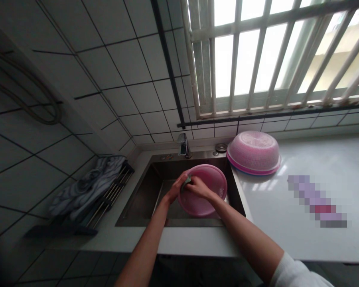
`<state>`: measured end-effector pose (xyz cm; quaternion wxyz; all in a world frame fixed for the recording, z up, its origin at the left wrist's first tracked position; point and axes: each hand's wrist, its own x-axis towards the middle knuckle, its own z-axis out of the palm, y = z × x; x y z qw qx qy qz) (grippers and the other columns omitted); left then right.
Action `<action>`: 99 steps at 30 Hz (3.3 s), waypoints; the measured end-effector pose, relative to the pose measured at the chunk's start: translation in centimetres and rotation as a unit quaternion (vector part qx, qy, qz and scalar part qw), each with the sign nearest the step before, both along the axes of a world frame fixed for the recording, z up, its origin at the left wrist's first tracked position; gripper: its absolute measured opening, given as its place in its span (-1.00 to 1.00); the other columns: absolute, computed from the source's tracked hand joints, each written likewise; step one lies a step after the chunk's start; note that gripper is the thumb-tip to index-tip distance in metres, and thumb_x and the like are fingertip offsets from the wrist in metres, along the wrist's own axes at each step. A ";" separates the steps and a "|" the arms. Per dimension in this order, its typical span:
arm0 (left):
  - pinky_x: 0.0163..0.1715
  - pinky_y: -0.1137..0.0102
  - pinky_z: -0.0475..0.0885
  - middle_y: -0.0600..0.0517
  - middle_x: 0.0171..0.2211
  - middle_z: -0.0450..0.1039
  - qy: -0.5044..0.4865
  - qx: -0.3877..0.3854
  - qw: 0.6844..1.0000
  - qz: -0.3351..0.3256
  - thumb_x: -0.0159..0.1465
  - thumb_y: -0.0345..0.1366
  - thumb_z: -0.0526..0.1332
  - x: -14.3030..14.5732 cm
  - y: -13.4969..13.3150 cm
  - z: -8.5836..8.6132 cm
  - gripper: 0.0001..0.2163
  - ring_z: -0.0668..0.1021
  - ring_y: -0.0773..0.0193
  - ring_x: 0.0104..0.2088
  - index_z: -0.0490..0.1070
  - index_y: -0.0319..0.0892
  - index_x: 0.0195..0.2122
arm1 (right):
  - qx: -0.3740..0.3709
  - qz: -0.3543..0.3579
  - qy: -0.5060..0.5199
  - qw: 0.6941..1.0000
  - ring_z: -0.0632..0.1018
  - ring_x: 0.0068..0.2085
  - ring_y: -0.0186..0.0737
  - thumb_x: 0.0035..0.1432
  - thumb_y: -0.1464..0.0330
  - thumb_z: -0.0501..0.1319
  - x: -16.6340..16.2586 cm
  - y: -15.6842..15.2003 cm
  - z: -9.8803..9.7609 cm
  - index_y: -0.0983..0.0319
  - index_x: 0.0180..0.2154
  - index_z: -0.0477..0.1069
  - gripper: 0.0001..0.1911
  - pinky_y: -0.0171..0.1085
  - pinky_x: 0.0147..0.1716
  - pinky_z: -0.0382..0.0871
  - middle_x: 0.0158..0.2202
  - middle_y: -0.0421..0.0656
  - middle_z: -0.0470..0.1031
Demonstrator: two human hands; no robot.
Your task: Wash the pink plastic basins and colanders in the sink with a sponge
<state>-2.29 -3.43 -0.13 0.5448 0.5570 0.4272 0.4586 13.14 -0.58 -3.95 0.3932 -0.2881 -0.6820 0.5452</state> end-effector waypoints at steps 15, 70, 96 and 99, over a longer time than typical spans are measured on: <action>0.33 0.15 0.14 -0.09 0.23 0.41 0.005 0.013 1.000 -0.002 0.33 0.08 0.19 0.2 0.1 -0.1 -0.47 0.38 0.00 0.27 0.40 -0.12 0.21 | -0.024 -0.149 0.033 0.988 0.50 -0.29 -0.17 0.11 0.27 0.18 0.6 1.0 -0.3 0.28 -0.24 0.49 -0.75 -0.27 -0.30 0.39 -0.30 -0.11 0.55; 0.34 0.13 0.12 -0.09 0.22 0.42 0.012 0.020 1.000 -0.019 0.34 0.07 0.18 -0.2 0.1 -0.2 -0.49 0.40 0.00 0.25 0.42 -0.13 0.20 | 0.004 0.048 -0.046 0.998 0.45 -0.40 -0.25 0.11 0.35 0.17 -0.7 -1.0 -0.1 0.28 -0.38 0.46 -0.86 -0.31 -0.35 0.35 -0.40 -0.15 0.51; 0.28 0.14 0.22 -0.08 0.17 0.46 0.022 0.015 1.000 -0.011 0.33 0.10 0.17 -0.2 0.0 0.1 -0.46 0.45 0.01 0.18 0.40 -0.13 0.21 | -0.076 0.096 -0.013 0.992 0.41 -0.44 -0.30 0.06 0.27 0.21 0.2 -0.5 1.1 0.27 -0.44 0.46 -0.81 -0.34 -0.41 0.28 -0.48 -0.18 0.46; 0.29 0.12 0.22 -0.09 0.20 0.44 0.009 0.006 1.000 -0.014 0.31 0.11 0.20 0.0 0.1 0.0 -0.45 0.44 -0.01 0.20 0.40 -0.12 0.21 | -0.087 -0.023 0.023 0.996 0.43 -0.40 -0.26 0.09 0.23 0.19 0.4 -0.1 0.9 0.26 -0.38 0.45 -0.78 -0.32 -0.39 0.30 -0.43 -0.16 0.48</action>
